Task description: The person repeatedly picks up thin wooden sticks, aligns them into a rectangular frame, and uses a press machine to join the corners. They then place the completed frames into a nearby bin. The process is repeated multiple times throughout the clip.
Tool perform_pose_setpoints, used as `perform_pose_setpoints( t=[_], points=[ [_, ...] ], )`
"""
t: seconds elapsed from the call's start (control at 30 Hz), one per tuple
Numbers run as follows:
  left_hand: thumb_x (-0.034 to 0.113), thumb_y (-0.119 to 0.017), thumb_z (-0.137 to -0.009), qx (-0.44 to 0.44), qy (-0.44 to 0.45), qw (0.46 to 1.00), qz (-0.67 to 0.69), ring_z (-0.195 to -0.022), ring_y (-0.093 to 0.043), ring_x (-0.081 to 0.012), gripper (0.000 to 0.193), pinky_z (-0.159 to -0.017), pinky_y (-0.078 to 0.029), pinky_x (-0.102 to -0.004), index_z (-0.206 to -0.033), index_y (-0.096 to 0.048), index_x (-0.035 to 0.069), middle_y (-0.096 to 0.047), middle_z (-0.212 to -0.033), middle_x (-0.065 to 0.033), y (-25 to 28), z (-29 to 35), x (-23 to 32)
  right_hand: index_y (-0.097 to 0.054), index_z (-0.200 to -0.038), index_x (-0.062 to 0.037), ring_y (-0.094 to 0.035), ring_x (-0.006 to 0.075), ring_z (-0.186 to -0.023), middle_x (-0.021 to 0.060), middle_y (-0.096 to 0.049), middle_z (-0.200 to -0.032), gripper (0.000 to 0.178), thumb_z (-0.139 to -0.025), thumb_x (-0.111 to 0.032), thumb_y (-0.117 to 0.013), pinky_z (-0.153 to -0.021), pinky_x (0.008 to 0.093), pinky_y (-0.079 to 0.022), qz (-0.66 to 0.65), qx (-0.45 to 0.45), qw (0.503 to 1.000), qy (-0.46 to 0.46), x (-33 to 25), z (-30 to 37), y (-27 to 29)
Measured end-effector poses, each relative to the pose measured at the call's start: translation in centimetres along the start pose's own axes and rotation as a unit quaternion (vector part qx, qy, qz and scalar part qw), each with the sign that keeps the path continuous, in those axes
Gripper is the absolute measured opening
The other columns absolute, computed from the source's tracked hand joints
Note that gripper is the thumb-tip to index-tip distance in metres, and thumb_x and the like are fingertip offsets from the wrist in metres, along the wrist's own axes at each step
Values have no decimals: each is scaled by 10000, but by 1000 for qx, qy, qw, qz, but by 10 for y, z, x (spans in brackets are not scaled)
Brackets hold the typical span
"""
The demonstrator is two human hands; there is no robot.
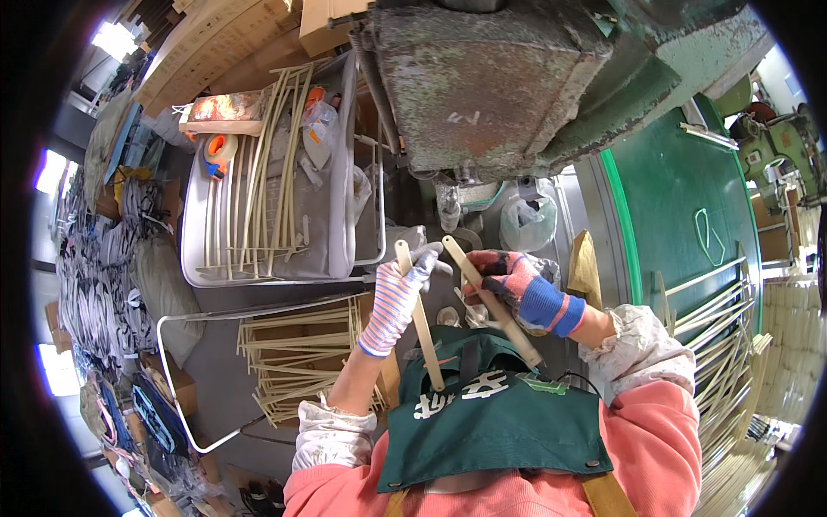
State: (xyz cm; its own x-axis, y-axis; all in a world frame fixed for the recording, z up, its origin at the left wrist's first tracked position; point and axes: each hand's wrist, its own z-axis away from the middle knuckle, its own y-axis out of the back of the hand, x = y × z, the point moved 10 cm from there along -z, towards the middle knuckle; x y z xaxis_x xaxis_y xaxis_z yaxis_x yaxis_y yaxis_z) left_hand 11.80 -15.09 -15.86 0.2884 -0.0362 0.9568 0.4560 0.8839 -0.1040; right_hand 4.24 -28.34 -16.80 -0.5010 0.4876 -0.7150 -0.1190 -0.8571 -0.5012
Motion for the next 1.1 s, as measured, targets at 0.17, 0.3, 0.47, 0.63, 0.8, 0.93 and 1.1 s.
perform_pose_setpoints(
  t=[0.17, 0.3, 0.47, 0.63, 0.8, 0.93, 1.1],
  points=[
    [251, -684, -844, -21, 50, 997, -53, -544, -473, -31, 263, -512, -370, -190, -947, -674, 9, -611, -695, 15, -17, -1, -12, -545, -1186, 16, -635, 207, -965, 114, -633, -1086, 388, -799, 33, -526, -861, 315, -515, -55, -48, 997, -21, 24, 2, -17],
    [173, -729, -794, 48, 71, 996, 5, -492, -446, -15, 170, -443, -325, -171, -887, -644, 59, -574, -655, 45, -6, 3, -10, -523, -1222, -5, -617, 193, -995, 103, -617, -1120, 418, -806, 42, -516, -848, 304, -515, -80, -23, 996, -11, 32, -3, -18],
    [169, -776, -744, 129, 19, 990, -48, -525, -466, -30, 265, -465, -367, -187, -931, -634, 47, -578, -688, 34, 14, 9, 7, -513, -1238, -15, -602, 198, -1019, 101, -604, -1148, 443, -803, 67, -516, -877, 322, -502, -105, -10, 994, 3, 34, -11, -26],
    [211, -746, -777, 78, 76, 991, -75, -498, -449, -21, 208, -443, -334, -199, -901, -672, 62, -561, -653, 54, 9, 5, -5, -492, -1236, 27, -598, 247, -1045, 147, -588, -1162, 442, -796, 65, -519, -922, 382, -496, -136, -66, 988, 3, 28, -12, -37],
    [192, -703, -814, 6, 112, 993, -35, -458, -418, -19, 127, -424, -301, -197, -817, -646, 78, -528, -606, 63, 13, 14, -7, -482, -1236, 42, -595, 281, -1060, 176, -576, -1184, 439, -800, 44, -535, -949, 402, -478, -124, -108, 985, -53, 29, -4, -49],
    [206, -675, -836, 28, 100, 992, -72, -434, -387, -18, 143, -408, -265, -194, -782, -646, 77, -503, -557, 63, 25, 30, 11, -482, -1222, 54, -579, 306, -1097, 198, -568, -1195, 402, -822, 21, -512, -956, 415, -473, -116, -180, 975, -67, 16, 2, -55],
    [223, -683, -823, -19, 81, 990, -118, -432, -397, -19, 183, -400, -270, -202, -806, -669, 41, -522, -557, 47, 10, 47, 38, -570, -1111, 10, -647, 221, -964, 127, -643, -1044, 270, -856, -22, -488, -825, 330, -535, 64, -107, 991, 51, -11, -12, 8]
  ],
)
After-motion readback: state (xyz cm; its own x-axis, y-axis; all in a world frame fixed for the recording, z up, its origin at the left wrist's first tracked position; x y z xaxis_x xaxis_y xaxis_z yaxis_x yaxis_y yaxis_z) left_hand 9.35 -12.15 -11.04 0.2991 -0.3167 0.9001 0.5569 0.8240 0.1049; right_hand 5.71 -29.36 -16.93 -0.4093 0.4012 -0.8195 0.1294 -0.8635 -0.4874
